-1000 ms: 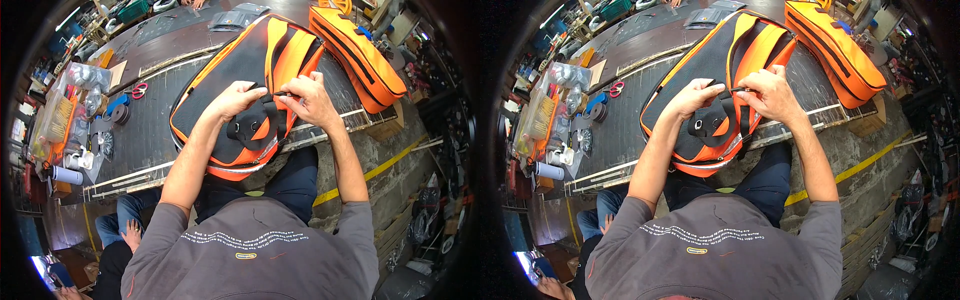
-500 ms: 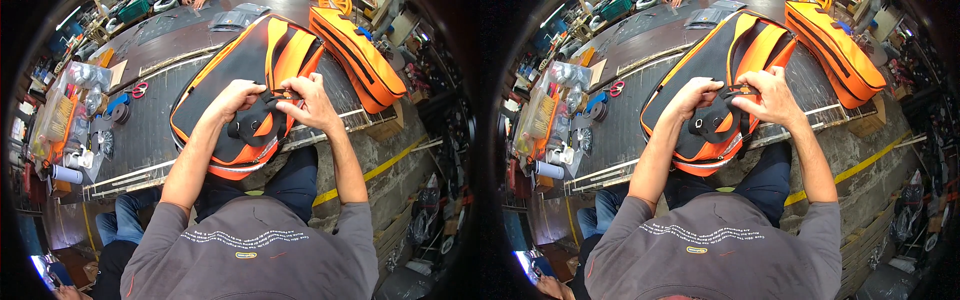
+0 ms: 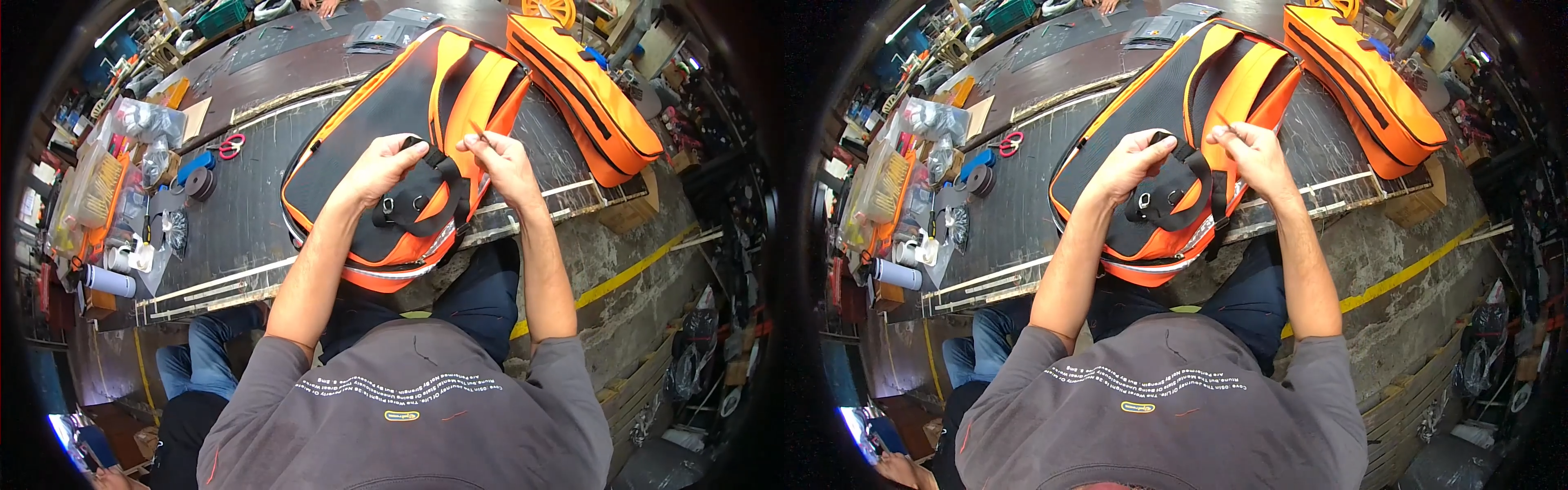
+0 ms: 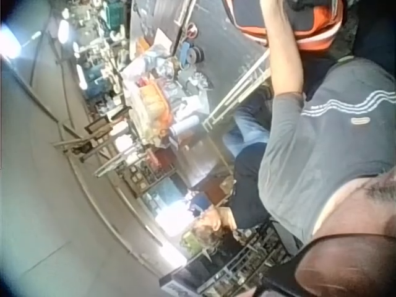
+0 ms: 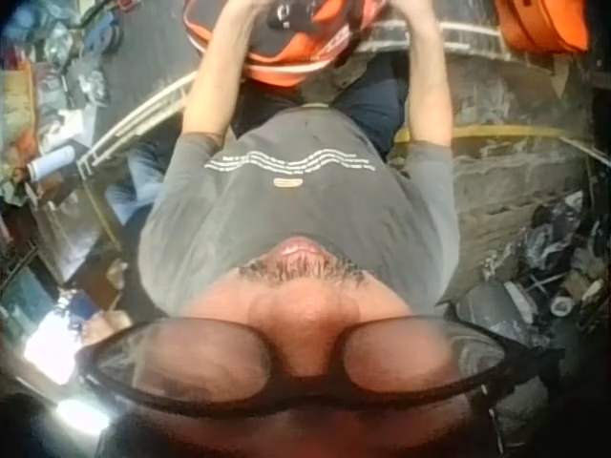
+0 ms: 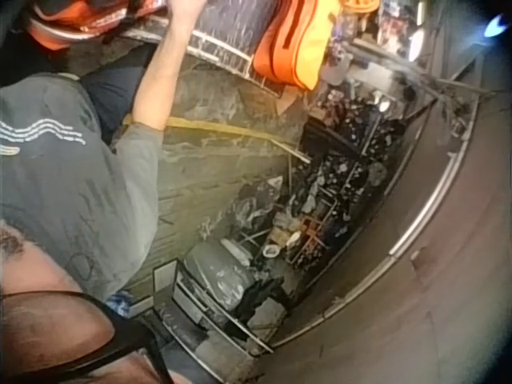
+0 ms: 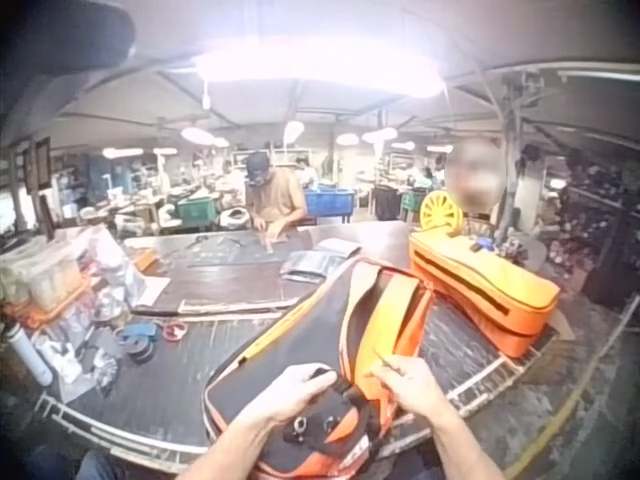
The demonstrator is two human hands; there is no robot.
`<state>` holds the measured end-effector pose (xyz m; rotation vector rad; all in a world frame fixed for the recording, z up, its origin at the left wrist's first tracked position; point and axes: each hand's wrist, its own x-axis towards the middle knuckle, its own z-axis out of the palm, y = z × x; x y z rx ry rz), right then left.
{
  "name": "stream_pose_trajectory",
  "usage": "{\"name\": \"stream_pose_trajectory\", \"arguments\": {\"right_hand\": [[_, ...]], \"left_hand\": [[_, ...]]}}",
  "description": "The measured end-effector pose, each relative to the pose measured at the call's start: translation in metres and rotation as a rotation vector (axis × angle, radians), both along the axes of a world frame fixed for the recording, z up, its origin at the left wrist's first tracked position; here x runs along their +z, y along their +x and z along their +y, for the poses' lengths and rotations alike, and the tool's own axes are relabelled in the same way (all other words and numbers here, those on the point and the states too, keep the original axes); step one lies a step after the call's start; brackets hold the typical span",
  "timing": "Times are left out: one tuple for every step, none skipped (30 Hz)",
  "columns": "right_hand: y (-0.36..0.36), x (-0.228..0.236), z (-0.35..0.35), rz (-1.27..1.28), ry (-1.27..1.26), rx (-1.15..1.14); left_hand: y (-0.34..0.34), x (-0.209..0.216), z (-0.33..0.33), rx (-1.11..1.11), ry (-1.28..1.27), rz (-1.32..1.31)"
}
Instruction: Checking the straps, zippers, and compartments of an orange emergency backpack and writing on a label.
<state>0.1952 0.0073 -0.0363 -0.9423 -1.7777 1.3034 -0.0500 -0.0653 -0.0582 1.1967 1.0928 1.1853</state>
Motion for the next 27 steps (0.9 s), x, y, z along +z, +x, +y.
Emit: {"name": "stream_pose_trajectory", "arguments": {"right_hand": [[0.0, -0.002, -0.004, -0.003, -0.026, 0.027], [0.0, -0.005, -0.007, 0.045, -0.042, 0.081], [-0.004, -0.009, -0.012, 0.044, -0.023, 0.105], [-0.009, -0.013, -0.015, 0.04, -0.034, 0.105], [-0.013, -0.016, -0.017, 0.033, 0.0, 0.057], [-0.017, -0.02, -0.018, 0.058, 0.007, 0.041], [-0.019, -0.023, -0.018, 0.104, 0.01, 0.032], [-0.02, -0.026, -0.019, 0.15, -0.008, 0.016], [-0.021, -0.027, -0.019, 0.203, -0.04, -0.003], [-0.022, -0.029, -0.019, 0.206, -0.035, -0.005], [-0.022, -0.029, -0.02, 0.218, -0.043, -0.011], [-0.021, -0.029, -0.021, 0.238, -0.056, -0.007], [-0.02, -0.029, -0.022, 0.242, -0.061, -0.002], [-0.02, -0.028, -0.024, 0.255, -0.071, 0.013], [-0.02, -0.027, -0.026, 0.268, -0.082, 0.028], [-0.02, -0.025, -0.029, 0.25, -0.04, 0.007], [-0.019, -0.024, -0.031, 0.232, 0.003, -0.015], [-0.02, -0.023, -0.033, 0.216, 0.029, -0.026], [-0.018, -0.02, -0.034, 0.209, 0.006, -0.092], [-0.018, -0.019, -0.036, 0.189, 0.033, -0.088], [-0.017, -0.019, -0.038, 0.148, 0.019, -0.112], [-0.016, -0.019, -0.04, 0.128, 0.001, -0.143], [-0.019, -0.02, -0.042, 0.113, 0.035, -0.109], [-0.023, -0.023, -0.044, 0.12, 0.067, -0.082], [-0.026, -0.025, -0.046, 0.134, 0.099, -0.031], [-0.029, -0.028, -0.048, 0.115, 0.04, 0.001], [-0.034, -0.031, -0.05, 0.113, 0.009, 0.008]], "left_hand": [[0.0, 0.0, -0.002, 0.002, 0.036, 0.016], [-0.001, 0.001, -0.003, 0.005, 0.067, 0.026], [0.0, 0.002, -0.005, 0.006, 0.095, 0.031], [0.001, 0.003, -0.007, 0.02, 0.177, 0.11], [0.003, 0.005, -0.01, 0.035, 0.255, 0.182], [0.005, 0.006, -0.013, 0.05, 0.332, 0.255], [0.005, 0.008, -0.019, 0.046, 0.317, 0.269], [0.007, 0.009, -0.025, 0.078, 0.384, 0.326], [0.008, 0.01, -0.032, 0.109, 0.451, 0.385], [0.01, 0.01, -0.039, 0.142, 0.522, 0.443], [0.012, 0.01, -0.044, 0.186, 0.603, 0.485], [0.013, 0.01, -0.048, 0.218, 0.667, 0.531], [0.015, 0.008, -0.053, 0.236, 0.695, 0.612], [0.015, 0.006, -0.058, 0.265, 0.726, 0.691], [0.018, 0.003, -0.06, 0.295, 0.758, 0.654], [0.018, 0.001, -0.062, 0.315, 0.778, 0.68], [0.017, -0.002, -0.064, 0.335, 0.798, 0.706], [0.015, -0.005, -0.065, 0.355, 0.821, 0.733], [0.014, -0.008, -0.065, 0.384, 0.851, 0.724], [0.013, -0.011, -0.065, 0.405, 0.849, 0.721], [0.012, -0.014, -0.065, 0.43, 0.854, 0.706], [0.012, -0.016, -0.065, 0.452, 0.856, 0.685], [0.012, -0.018, -0.066, 0.461, 0.861, 0.691], [0.013, -0.019, -0.066, 0.469, 0.864, 0.691], [0.013, -0.019, -0.066, 0.478, 0.861, 0.689], [0.013, -0.018, -0.066, 0.482, 0.878, 0.718], [0.014, -0.017, -0.066, 0.489, 0.888, 0.743]]}}
